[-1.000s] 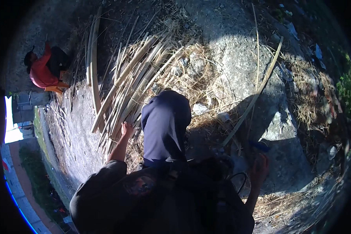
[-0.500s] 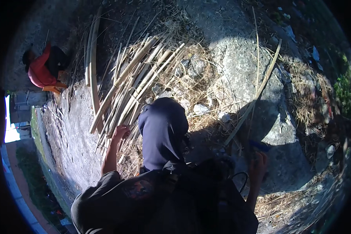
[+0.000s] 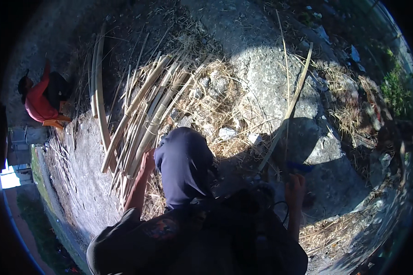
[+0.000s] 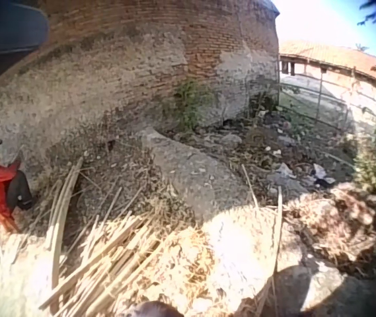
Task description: The person shaves a thin bamboo strip using a small knife, repeatedly sliding the blade along the length of the strip. They then pick up a larger bamboo piece and a machete, using the machete to split the bamboo further.
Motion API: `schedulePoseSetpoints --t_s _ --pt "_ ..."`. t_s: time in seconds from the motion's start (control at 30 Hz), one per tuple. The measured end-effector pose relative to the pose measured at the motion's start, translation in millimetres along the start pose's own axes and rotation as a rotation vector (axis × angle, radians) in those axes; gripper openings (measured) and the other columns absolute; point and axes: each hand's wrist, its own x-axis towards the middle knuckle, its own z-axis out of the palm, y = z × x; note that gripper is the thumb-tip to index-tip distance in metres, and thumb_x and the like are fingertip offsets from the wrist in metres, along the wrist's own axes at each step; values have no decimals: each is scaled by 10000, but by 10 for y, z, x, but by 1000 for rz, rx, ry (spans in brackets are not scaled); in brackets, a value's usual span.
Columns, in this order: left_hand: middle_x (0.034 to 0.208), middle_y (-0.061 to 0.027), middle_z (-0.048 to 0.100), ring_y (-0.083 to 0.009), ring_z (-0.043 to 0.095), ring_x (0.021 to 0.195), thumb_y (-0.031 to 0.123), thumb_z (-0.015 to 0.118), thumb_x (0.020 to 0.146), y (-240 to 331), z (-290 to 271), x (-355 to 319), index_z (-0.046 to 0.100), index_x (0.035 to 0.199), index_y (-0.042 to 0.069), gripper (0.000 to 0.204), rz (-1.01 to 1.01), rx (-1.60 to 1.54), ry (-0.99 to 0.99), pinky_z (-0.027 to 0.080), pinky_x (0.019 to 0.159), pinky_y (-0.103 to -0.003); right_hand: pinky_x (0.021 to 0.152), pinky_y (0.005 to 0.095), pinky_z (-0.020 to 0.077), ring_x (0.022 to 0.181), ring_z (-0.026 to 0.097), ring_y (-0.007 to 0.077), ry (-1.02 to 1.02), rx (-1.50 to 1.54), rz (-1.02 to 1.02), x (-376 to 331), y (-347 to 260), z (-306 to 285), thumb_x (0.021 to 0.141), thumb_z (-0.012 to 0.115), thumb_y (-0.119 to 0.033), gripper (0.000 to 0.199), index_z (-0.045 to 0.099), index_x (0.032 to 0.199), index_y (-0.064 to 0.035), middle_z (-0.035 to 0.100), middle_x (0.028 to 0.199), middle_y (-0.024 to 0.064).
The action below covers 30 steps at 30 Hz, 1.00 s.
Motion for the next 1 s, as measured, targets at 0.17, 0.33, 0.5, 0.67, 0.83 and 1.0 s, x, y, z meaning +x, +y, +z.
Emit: schedulePoseSetpoints --t_s 0.17,0.33,0.5,0.67,0.83,1.0 --pt "1159 -236 614 -440 585 1116 25 637 869 -257 724 62 536 1321 4 463 -9 -86 254 518 891 -558 1017 459 512 1212 601 400 3 10 28 -109 115 86 835 703 -1 394 673 1225 -50 598 1280 193" --pt "1133 -226 604 -432 566 1129 53 635 861 -357 663 -144 529 1249 32 403 -229 78 128 509 876 -554 1013 426 524 1204 616 369 -29 37 19 -168 399 252 832 683 22 407 667 1233 -43 596 1263 177" --pt "1210 -248 547 -450 538 1084 63 662 844 -7 610 -372 528 1244 -7 427 -280 456 331 473 894 -584 992 374 544 1171 646 315 -12 -1 11 -289 573 301 840 650 68 409 665 1237 -28 593 1234 158" --pt "1068 -169 594 -367 571 1089 96 790 795 -126 535 -486 571 1170 53 436 -213 368 223 485 881 -515 1027 416 518 1207 614 357 -45 -62 15 -227 339 225 847 677 21 413 662 1255 -47 594 1261 170" --pt "1063 -170 617 -372 592 1076 129 842 770 -276 522 -583 566 1145 68 470 -224 249 293 490 912 -498 1047 437 502 1229 596 375 -74 -29 27 -189 327 282 848 685 2 413 662 1257 -58 596 1275 177" --pt "1006 -147 716 -318 697 947 149 858 740 -472 385 -553 635 1080 45 419 -514 15 185 563 850 -459 1052 440 499 1231 594 382 -81 -39 41 -217 317 250 842 685 -2 413 665 1251 -58 598 1279 182"
